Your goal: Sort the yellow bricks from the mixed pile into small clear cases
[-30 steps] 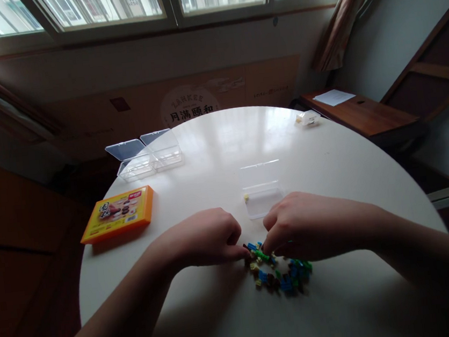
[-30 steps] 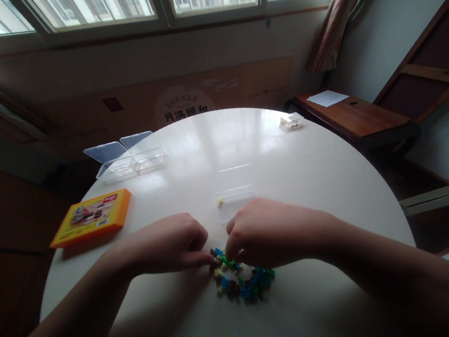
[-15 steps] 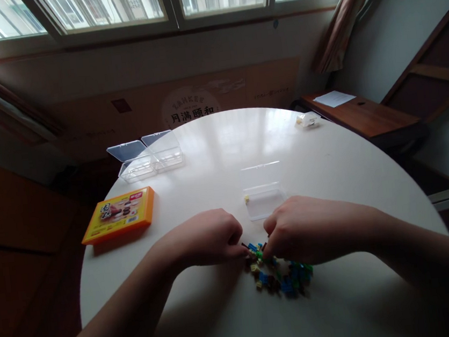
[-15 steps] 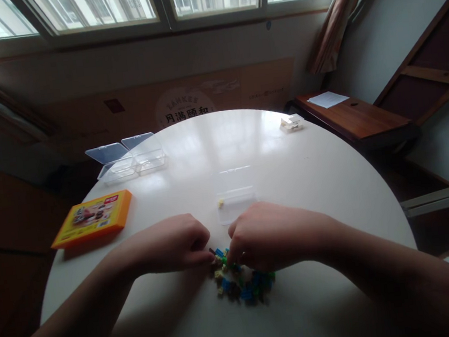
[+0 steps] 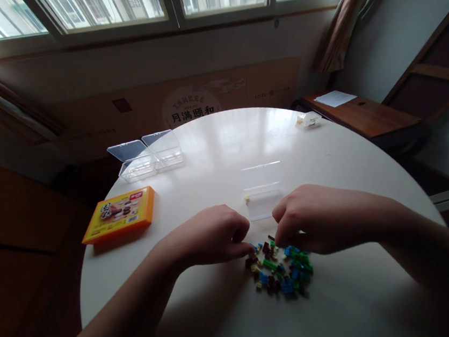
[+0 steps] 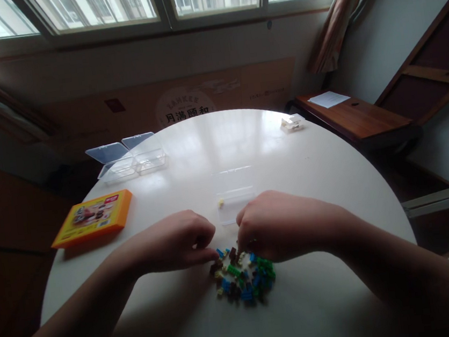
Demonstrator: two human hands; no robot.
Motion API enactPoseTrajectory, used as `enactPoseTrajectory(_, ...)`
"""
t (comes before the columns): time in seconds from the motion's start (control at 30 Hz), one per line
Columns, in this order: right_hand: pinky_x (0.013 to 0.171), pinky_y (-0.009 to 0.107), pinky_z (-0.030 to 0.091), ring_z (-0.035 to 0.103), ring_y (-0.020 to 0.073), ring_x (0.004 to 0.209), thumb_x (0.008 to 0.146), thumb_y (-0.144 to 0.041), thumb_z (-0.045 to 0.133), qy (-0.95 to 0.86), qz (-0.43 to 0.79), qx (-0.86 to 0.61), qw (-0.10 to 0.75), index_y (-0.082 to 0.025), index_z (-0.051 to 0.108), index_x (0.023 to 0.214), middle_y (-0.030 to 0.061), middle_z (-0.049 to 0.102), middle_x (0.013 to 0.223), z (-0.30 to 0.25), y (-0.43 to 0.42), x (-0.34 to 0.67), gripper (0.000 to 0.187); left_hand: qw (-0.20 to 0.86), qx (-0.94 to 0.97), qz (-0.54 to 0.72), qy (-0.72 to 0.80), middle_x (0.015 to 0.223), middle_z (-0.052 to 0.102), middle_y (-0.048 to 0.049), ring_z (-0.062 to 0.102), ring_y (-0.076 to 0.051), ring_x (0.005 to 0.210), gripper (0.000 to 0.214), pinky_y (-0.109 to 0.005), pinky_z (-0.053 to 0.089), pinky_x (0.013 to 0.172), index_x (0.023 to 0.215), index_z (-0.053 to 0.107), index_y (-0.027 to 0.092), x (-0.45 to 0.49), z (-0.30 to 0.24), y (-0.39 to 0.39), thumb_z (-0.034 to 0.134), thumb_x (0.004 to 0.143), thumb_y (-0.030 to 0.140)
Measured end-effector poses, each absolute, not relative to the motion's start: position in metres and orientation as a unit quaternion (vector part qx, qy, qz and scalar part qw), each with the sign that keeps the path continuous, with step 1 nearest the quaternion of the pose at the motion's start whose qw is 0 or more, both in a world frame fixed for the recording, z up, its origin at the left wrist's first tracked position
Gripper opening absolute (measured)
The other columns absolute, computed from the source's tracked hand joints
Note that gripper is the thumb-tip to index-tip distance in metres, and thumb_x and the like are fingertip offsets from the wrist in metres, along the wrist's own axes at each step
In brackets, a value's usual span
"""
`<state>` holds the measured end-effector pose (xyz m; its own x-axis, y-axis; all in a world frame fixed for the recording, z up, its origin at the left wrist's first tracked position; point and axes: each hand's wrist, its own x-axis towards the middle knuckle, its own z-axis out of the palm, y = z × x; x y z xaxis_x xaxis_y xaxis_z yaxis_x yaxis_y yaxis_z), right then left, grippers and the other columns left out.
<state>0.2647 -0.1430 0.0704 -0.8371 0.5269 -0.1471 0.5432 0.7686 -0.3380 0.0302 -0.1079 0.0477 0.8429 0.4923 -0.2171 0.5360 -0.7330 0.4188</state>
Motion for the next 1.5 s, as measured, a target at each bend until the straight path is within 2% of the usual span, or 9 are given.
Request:
enactPoseTrajectory(0.1,0.054,0.026,0.027,0.048,0.0111,0.061,0.073,-0.012,0.059,0.939,-0.180,0.291,0.037,-0.022,0.070,0.071,-0.0022,0.064,0.072,0.070,-0.141,0.267,0.015,0.248,0.930,-0.032,0.269,0.065,0.056,0.0031,0.045,-0.009,0.058,0.019,-0.022,0.033,0.055,0.068,0.061,0.018,0.031,0.048,-0.108,0.071,0.078,0.030)
enactPoseTrajectory(0.2,0.056,0.026,0.028,0.051,0.0119,0.063,0.072,-0.011,0.058,0.938,-0.187,0.289,0.047,-0.022,0.070,0.073,-0.0014,0.066,0.074,0.069,-0.142,0.267,0.016,0.259,0.930,-0.022,0.259,0.069,0.059,0.0034,0.049,-0.009,0.060,0.009,-0.021,0.035,0.056,0.081,0.069,0.021,0.032,0.048,-0.108,0.073,0.077,0.028)
enactPoseTrajectory(0.27,0.057,0.026,0.030,0.052,0.0124,0.064,0.072,-0.011,0.058,0.934,-0.196,0.294,0.052,-0.023,0.071,0.075,-0.0009,0.068,0.076,0.068,-0.141,0.268,0.017,0.267,0.931,-0.018,0.250,0.071,0.060,0.0032,0.051,-0.009,0.061,0.010,-0.021,0.037,0.057,0.087,0.072,0.023,0.033,0.048,-0.109,0.072,0.078,0.024)
enactPoseTrajectory(0.6,0.056,0.026,0.029,0.048,0.0120,0.062,0.072,-0.010,0.056,0.932,-0.192,0.305,0.043,-0.021,0.069,0.070,-0.0007,0.064,0.072,0.067,-0.139,0.270,0.018,0.287,0.928,-0.034,0.235,0.074,0.067,0.0018,0.056,-0.009,0.062,0.014,-0.020,0.041,0.059,0.081,0.076,0.024,0.035,0.047,-0.111,0.067,0.077,0.014)
enactPoseTrajectory(1.5,0.053,0.026,0.028,0.042,0.0118,0.058,0.079,-0.015,0.056,0.946,-0.178,0.263,0.058,-0.017,0.065,0.066,0.0020,0.063,0.070,0.058,-0.146,0.255,0.016,0.262,0.938,-0.028,0.224,0.075,0.067,0.0019,0.055,-0.009,0.062,0.015,-0.020,0.039,0.058,0.079,0.074,0.023,0.034,0.044,-0.110,0.063,0.076,0.013)
